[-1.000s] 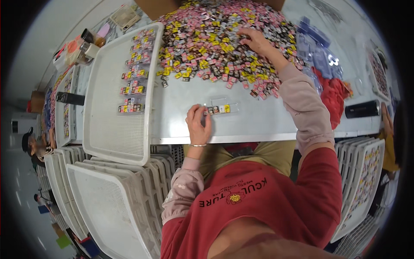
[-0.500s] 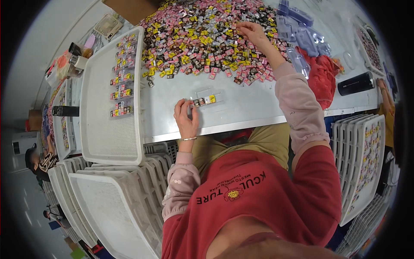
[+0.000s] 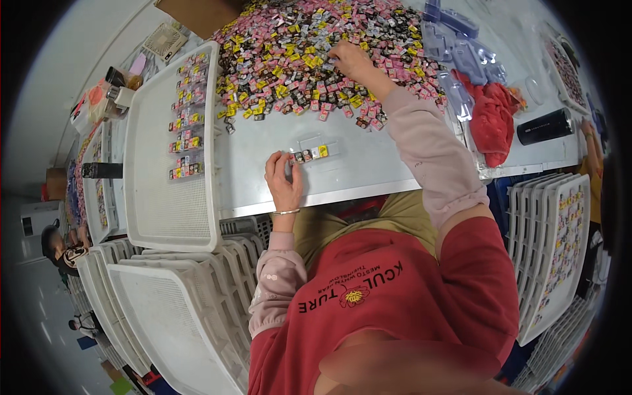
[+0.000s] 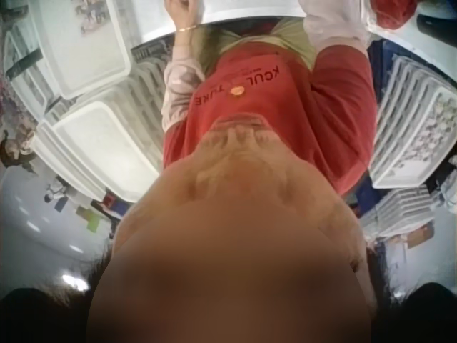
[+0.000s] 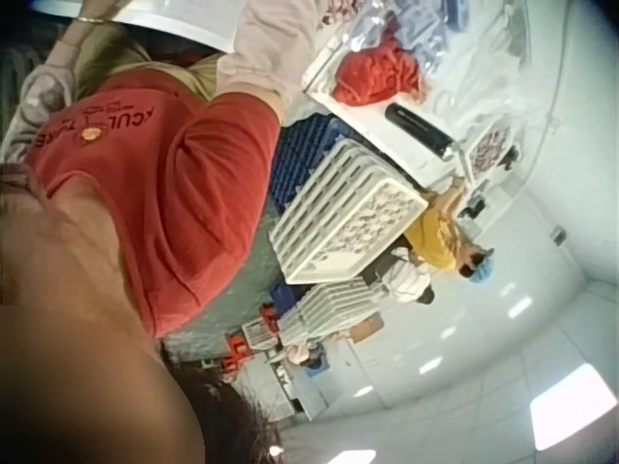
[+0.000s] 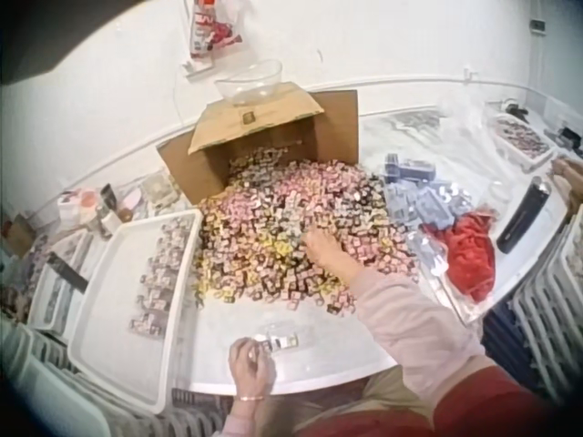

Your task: Packaging small toys into plastic containers.

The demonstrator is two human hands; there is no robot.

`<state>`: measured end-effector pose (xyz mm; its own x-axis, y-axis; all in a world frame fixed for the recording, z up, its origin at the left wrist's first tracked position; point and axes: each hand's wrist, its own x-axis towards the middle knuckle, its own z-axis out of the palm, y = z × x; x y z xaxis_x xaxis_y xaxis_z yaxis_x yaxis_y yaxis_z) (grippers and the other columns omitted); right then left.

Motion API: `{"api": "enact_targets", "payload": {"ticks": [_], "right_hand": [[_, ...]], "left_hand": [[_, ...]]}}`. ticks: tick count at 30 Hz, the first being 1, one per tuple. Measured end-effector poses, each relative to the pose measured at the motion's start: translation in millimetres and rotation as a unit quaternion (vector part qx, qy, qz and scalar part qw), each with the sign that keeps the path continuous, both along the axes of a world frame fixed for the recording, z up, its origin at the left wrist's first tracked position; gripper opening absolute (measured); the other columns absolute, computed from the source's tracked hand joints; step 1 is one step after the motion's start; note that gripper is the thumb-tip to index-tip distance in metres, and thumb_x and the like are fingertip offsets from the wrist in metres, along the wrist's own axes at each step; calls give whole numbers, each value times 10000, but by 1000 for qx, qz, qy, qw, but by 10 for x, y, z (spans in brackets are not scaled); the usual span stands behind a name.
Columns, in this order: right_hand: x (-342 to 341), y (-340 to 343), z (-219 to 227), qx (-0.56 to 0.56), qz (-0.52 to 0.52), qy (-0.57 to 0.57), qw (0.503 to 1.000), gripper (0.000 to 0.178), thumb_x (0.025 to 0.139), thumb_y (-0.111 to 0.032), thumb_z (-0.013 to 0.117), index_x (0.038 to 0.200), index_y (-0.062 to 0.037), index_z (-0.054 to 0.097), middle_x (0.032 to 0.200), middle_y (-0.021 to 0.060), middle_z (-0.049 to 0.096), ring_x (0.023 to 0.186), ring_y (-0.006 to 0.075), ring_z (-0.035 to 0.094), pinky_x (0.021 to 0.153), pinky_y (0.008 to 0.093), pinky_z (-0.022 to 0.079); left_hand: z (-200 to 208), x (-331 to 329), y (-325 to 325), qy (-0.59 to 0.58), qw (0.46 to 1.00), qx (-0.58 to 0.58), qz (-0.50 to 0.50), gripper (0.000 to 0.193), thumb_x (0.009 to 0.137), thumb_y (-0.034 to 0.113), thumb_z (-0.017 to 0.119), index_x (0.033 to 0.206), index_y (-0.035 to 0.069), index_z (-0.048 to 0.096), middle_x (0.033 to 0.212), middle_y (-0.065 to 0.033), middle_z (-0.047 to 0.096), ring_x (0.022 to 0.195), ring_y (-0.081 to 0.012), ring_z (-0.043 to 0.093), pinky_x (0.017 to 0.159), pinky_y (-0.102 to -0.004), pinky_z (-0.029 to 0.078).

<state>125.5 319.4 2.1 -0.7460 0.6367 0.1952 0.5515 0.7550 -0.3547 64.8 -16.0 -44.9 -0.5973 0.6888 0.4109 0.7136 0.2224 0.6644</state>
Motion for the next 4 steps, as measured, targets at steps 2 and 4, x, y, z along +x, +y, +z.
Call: {"api": "enact_targets", "payload": {"ticks": [2,4], "right_hand": [[7,10,3,-12,-18,-15,1000,316,777,-99,654,1088,-156,660,1141,118,540,1078,321,562,889,411,484],[-2,41,3,-13,-17,-40,999,313,785,-100,652,1091,-165,660,1193,127,511,1089,337,554,884,435,484]], "left_hand": [[5,6,13,9,1000,1,-1,266,800,76,632,1054,0,605,1132,-186,537,1034,-324,547,902,-374,435],[11,-3,0,8,1000,-3,-6,269,799,82,638,1055,6,607,1133,-182,538,1037,-322,545,910,-380,432]]}}
